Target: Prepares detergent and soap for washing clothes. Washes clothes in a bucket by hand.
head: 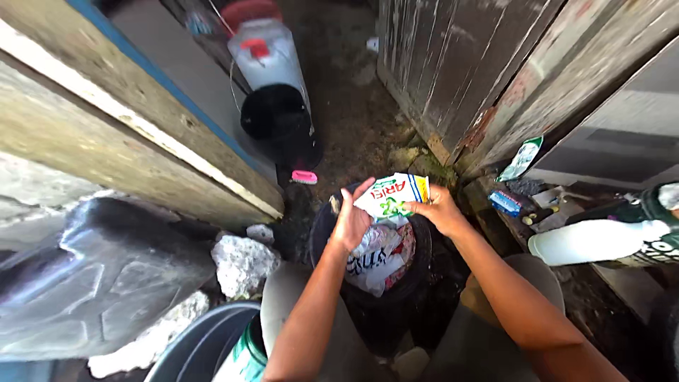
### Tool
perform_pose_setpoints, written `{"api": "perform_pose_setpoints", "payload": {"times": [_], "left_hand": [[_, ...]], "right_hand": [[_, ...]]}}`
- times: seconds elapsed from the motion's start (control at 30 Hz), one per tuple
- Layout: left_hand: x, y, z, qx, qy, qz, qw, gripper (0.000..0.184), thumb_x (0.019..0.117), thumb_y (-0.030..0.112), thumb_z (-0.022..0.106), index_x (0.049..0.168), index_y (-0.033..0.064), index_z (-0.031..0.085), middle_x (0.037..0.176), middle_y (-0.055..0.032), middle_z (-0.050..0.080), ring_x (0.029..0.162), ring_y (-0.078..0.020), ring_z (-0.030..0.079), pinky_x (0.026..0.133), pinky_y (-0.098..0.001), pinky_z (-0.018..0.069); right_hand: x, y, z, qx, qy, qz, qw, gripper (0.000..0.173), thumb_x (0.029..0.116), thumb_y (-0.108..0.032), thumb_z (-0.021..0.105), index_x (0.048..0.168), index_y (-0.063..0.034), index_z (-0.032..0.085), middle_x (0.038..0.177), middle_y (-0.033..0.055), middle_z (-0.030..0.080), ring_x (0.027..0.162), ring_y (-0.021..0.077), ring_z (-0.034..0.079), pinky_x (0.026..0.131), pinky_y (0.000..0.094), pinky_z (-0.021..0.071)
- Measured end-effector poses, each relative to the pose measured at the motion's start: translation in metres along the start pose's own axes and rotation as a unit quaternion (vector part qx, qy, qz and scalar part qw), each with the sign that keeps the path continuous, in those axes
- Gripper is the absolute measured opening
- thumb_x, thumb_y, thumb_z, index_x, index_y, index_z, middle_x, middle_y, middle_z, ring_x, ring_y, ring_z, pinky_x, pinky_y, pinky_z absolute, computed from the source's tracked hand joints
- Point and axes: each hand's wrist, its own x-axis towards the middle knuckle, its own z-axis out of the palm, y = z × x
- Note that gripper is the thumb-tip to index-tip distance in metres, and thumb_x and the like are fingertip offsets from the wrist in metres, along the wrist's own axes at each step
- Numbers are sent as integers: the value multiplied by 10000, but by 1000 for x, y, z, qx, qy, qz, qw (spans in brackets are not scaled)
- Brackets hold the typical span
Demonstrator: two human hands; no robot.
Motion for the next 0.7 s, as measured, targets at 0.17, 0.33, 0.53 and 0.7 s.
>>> {"api": "perform_pose_setpoints", "payload": {"times": [0.17,0.33,0.53,0.7], "left_hand": [[3,-4,-6,-13,0,-13,1000,1138,730,853,629,1544,107,354,1368,-116,625,1199,-237,644,982,-422,556],[-7,-7,-8,46,-62,-91,993,967,665,522,917,1321,-12,448,1134,-97,718,955,-199,730,838,-340,610],[-7,-3,2,1,110,-61,992,296,869,-67,632,1142,47,617,866,-52,725,677,-92,663,646,-239,564],[-11,-17,1,-84,90,-56,991,349,998,203,596,1324,144,488,1158,-76,682,993,-222,699,835,-420,611]], "right_hand": [[3,6,2,97,8,41,994,260,849,9,754,1100,27,688,981,75,757,920,126,731,878,310,616],[-2,9,9,153,25,33,987,237,848,72,716,1078,17,700,977,63,757,929,115,723,900,301,603],[-8,17,18,168,51,7,984,295,908,51,669,1196,-10,645,1071,51,739,1004,118,709,940,319,590],[-16,23,30,87,11,-2,996,258,969,-32,613,1223,13,597,1091,41,713,1027,75,685,963,297,572]]}}
